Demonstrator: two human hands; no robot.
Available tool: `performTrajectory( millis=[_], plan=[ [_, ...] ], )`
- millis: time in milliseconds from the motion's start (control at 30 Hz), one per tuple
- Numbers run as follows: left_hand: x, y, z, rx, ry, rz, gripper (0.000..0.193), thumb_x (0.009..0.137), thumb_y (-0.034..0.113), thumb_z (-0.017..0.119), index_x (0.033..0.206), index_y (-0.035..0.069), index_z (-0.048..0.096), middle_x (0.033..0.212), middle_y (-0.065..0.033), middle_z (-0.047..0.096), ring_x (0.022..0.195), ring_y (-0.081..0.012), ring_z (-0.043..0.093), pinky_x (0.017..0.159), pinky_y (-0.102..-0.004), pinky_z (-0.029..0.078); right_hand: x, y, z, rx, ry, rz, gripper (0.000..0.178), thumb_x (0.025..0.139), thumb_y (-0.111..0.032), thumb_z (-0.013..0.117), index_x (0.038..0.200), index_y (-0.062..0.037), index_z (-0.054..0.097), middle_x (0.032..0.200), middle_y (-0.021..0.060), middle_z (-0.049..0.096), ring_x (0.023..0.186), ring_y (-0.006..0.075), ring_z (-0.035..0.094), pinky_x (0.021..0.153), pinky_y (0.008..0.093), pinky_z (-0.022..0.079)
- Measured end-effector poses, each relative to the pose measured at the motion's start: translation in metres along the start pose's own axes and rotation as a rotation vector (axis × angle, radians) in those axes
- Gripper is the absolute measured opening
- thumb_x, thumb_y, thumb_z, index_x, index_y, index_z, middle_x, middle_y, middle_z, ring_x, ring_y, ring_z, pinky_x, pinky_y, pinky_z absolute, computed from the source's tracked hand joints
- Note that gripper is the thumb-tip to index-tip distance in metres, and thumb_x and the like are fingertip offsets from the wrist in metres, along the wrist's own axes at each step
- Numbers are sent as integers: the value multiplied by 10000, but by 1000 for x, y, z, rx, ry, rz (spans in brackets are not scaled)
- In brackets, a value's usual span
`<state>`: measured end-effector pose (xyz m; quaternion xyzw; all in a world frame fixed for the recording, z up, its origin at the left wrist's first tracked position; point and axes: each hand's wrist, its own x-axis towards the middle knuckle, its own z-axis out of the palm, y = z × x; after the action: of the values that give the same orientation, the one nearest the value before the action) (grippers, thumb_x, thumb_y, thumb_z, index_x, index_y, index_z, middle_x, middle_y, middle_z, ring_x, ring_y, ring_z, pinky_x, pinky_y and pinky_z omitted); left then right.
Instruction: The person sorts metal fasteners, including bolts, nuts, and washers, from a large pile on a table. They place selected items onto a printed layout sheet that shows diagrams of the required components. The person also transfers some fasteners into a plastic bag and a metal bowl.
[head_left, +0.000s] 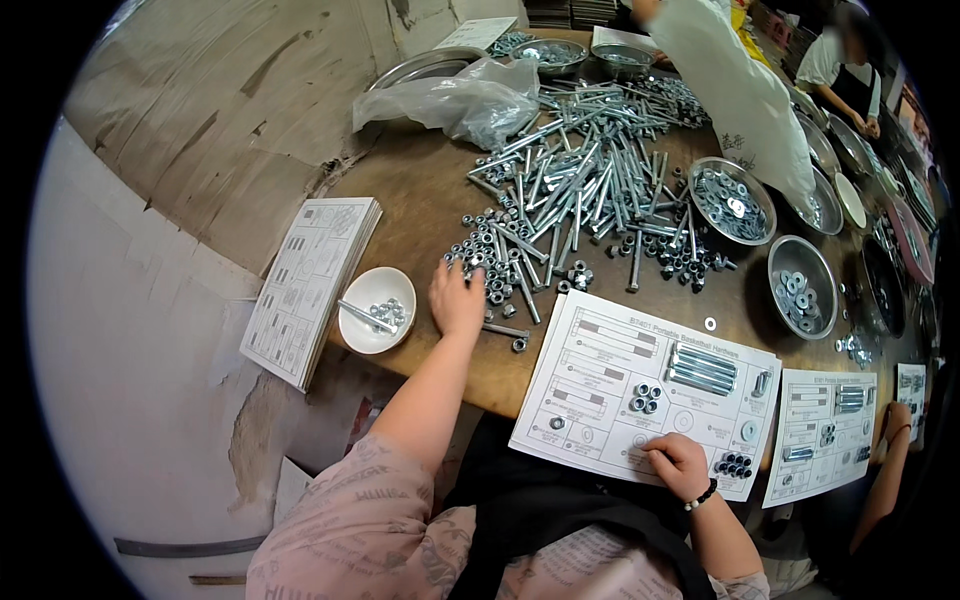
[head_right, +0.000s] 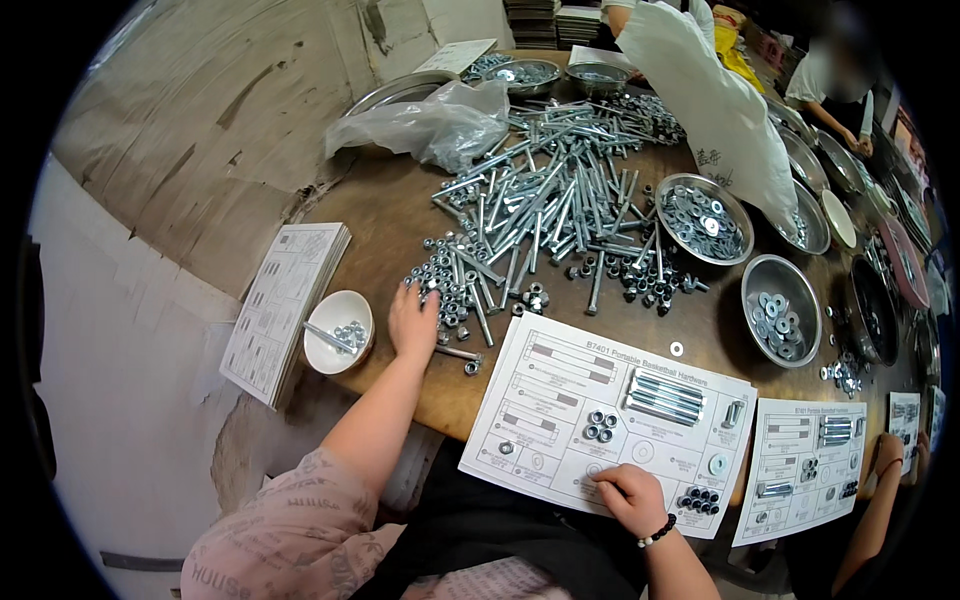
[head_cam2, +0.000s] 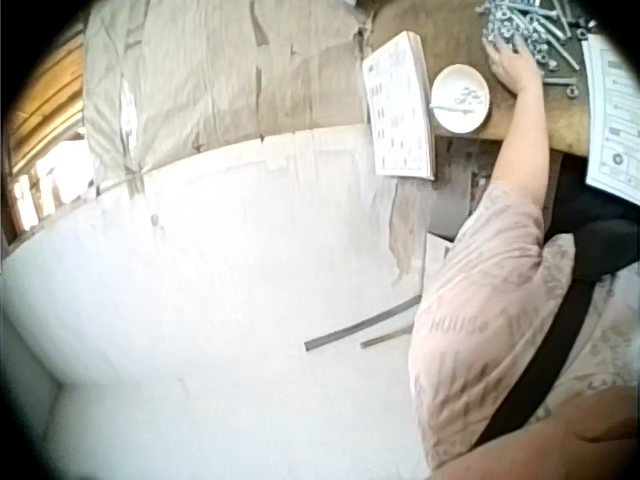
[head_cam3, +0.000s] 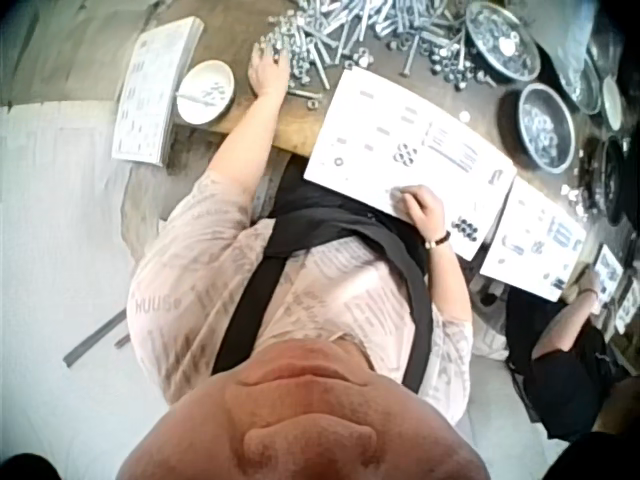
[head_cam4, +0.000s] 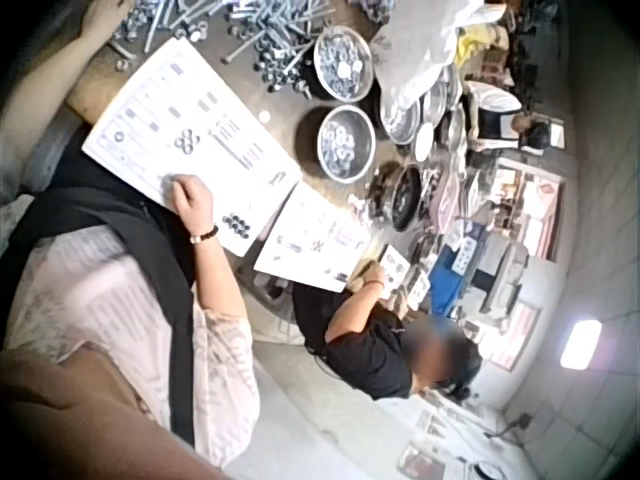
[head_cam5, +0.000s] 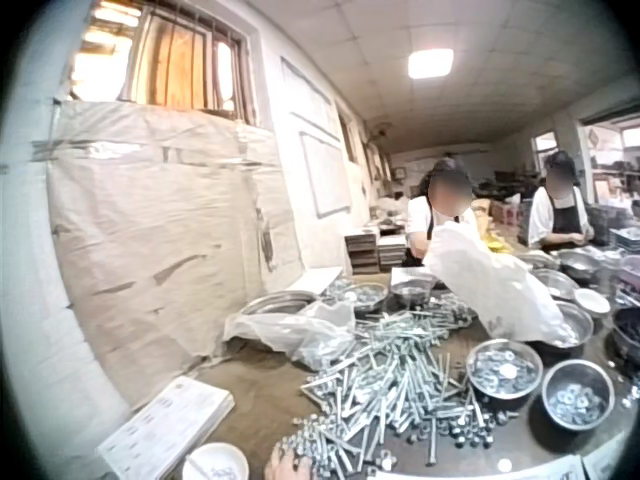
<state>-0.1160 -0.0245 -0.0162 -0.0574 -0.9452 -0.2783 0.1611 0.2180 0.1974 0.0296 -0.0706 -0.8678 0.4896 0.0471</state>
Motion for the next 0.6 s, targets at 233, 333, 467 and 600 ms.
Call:
performTrajectory(
  millis=[233,333,467,600],
  plan=[
    [17,27,10,-148,-110,15,587,784,343,579,1255,30,422,1367,-227,285,1259,-374,269,1035,-440,208,-3,1,2,-18,56,-1,96,758,-106,591,823,-70,653,703,87,605,640,241,587,579,308,459],
    [56,44,-1,-217,50,207,656,763,320,608,1295,30,357,1386,-225,249,1291,-375,210,1040,-474,177,-4,0,1,-18,26,30,94,770,-121,597,830,-72,650,716,84,610,642,236,587,577,307,457],
    [164,47,-11,43,117,298,699,706,329,660,1307,123,369,1401,-150,261,1296,-332,225,1029,-479,212,-2,2,-1,27,-5,60,108,778,-131,592,842,-64,647,721,86,608,651,225,583,592,298,457],
    [254,21,-20,523,134,332,716,656,265,719,1285,164,392,1377,-106,303,1297,-276,240,1013,-480,245,-4,5,-1,26,-14,134,123,783,-137,590,857,-59,649,742,82,621,673,212,597,615,286,466]
  ],
)
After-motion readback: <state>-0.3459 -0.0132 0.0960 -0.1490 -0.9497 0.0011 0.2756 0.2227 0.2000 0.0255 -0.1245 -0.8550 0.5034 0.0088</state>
